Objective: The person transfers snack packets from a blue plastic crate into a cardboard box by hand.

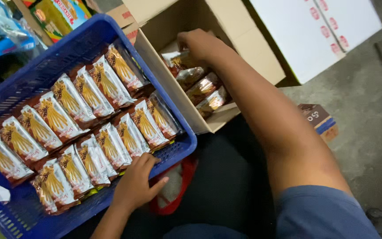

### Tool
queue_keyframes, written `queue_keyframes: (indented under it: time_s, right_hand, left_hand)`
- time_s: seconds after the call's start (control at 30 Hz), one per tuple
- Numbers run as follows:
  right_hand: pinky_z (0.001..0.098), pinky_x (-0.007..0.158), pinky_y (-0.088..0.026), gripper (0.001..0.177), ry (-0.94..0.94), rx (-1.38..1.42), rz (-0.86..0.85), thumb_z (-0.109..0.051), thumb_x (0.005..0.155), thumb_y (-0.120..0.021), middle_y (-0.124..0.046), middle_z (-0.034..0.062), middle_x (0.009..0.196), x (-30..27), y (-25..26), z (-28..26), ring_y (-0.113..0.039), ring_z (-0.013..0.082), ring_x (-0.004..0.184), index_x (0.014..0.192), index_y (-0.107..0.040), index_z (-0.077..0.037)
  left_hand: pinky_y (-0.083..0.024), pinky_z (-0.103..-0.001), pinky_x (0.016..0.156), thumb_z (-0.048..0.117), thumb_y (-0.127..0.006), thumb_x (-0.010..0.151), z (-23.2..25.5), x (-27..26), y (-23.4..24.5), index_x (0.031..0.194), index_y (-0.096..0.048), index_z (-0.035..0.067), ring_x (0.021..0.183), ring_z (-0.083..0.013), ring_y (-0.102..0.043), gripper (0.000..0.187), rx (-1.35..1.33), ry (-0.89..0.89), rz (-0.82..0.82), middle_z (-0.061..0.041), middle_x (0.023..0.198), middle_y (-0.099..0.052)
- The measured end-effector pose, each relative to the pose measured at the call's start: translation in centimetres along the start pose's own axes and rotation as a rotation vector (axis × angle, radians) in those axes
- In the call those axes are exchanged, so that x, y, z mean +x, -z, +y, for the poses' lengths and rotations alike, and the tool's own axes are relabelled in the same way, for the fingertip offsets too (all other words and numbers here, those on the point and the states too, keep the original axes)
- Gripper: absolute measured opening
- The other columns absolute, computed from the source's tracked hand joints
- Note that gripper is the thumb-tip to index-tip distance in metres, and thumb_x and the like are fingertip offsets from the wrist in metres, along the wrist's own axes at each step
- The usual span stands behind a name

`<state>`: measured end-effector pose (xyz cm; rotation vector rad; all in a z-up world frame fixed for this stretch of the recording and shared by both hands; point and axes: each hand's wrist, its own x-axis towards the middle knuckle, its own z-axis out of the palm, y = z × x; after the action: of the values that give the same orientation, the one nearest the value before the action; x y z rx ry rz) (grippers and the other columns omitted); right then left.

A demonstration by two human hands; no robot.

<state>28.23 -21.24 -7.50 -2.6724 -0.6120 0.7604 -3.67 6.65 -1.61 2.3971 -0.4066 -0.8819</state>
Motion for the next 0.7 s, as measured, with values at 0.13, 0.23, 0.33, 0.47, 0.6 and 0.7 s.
queue_keyframes:
  time_s: [0.13, 0.23, 0.33, 0.47, 0.6, 0.7]
  right_hand:
    - [0.0589, 0.093, -0.042, 0.035, -0.032, -0.057, -0.155, -0.013, 0.085, -0.071, -0.072, 0.0136, 0.108, 3.3, -2.1, -0.3, -0.065, 0.0406, 0.106, 0.119, -0.064, -0.021]
    - [0.0599, 0.098, -0.039, 0.043, 0.013, -0.144, -0.203, -0.010, 0.081, -0.067, -0.066, 0.0153, 0.122, 6.2, -4.9, 0.9, -0.057, 0.0404, 0.121, 0.119, -0.065, -0.029]
    - [0.0574, 0.082, -0.050, 0.035, 0.069, -0.181, -0.138, -0.039, 0.080, -0.076, -0.071, 0.0157, 0.110, 6.9, -6.1, 1.4, -0.065, 0.0421, 0.106, 0.113, -0.067, -0.027]
    - [0.0560, 0.076, -0.052, 0.032, 0.094, -0.056, -0.090, -0.009, 0.085, -0.067, -0.070, 0.0218, 0.106, 7.3, -8.0, 2.4, -0.060, 0.0442, 0.109, 0.116, -0.065, -0.016]
    - [0.0571, 0.077, -0.051, 0.027, 0.010, 0.048, -0.035, -0.023, 0.101, -0.053, -0.062, 0.0244, 0.113, 6.7, -9.9, 1.7, -0.054, 0.0468, 0.112, 0.125, -0.063, -0.012]
    - [0.0552, 0.085, -0.052, 0.045, 0.064, -0.026, 0.078, 0.001, 0.089, -0.057, -0.052, 0.0248, 0.124, 7.1, -12.5, 2.6, -0.053, 0.0447, 0.111, 0.131, -0.060, -0.013]
  left_hand:
    - [-0.046, -0.045, 0.093, 0.057, -0.063, 0.090, 0.1, 0.1, 0.2, 0.128, -0.061, 0.011, 0.112, -0.0289, -0.056, 0.060, -0.020, 0.073, -0.066, -0.007, 0.119, -0.059]
    - [-0.046, -0.045, 0.093, 0.060, -0.063, 0.090, -0.4, 0.2, 0.0, 0.127, -0.061, 0.010, 0.110, -0.0292, -0.055, 0.062, 0.010, 0.015, -0.044, -0.008, 0.117, -0.058]
    - [-0.046, -0.045, 0.094, 0.055, -0.071, 0.085, -0.4, 0.2, 0.1, 0.125, -0.062, 0.012, 0.108, -0.0300, -0.056, 0.060, -0.014, 0.006, -0.025, -0.009, 0.116, -0.058]
    - [-0.045, -0.046, 0.093, 0.065, -0.059, 0.091, -0.6, 0.2, 0.0, 0.133, -0.059, 0.010, 0.111, -0.0289, -0.054, 0.070, -0.021, 0.050, -0.094, -0.008, 0.120, -0.055]
    - [-0.046, -0.045, 0.094, 0.060, -0.065, 0.088, -0.8, 0.1, -0.3, 0.132, -0.060, 0.009, 0.110, -0.0289, -0.055, 0.067, -0.032, 0.015, -0.041, -0.009, 0.120, -0.056]
    - [-0.045, -0.045, 0.095, 0.055, -0.071, 0.085, -0.7, 0.1, -0.3, 0.127, -0.062, 0.010, 0.108, -0.0305, -0.056, 0.062, -0.034, -0.021, 0.022, -0.010, 0.117, -0.058]
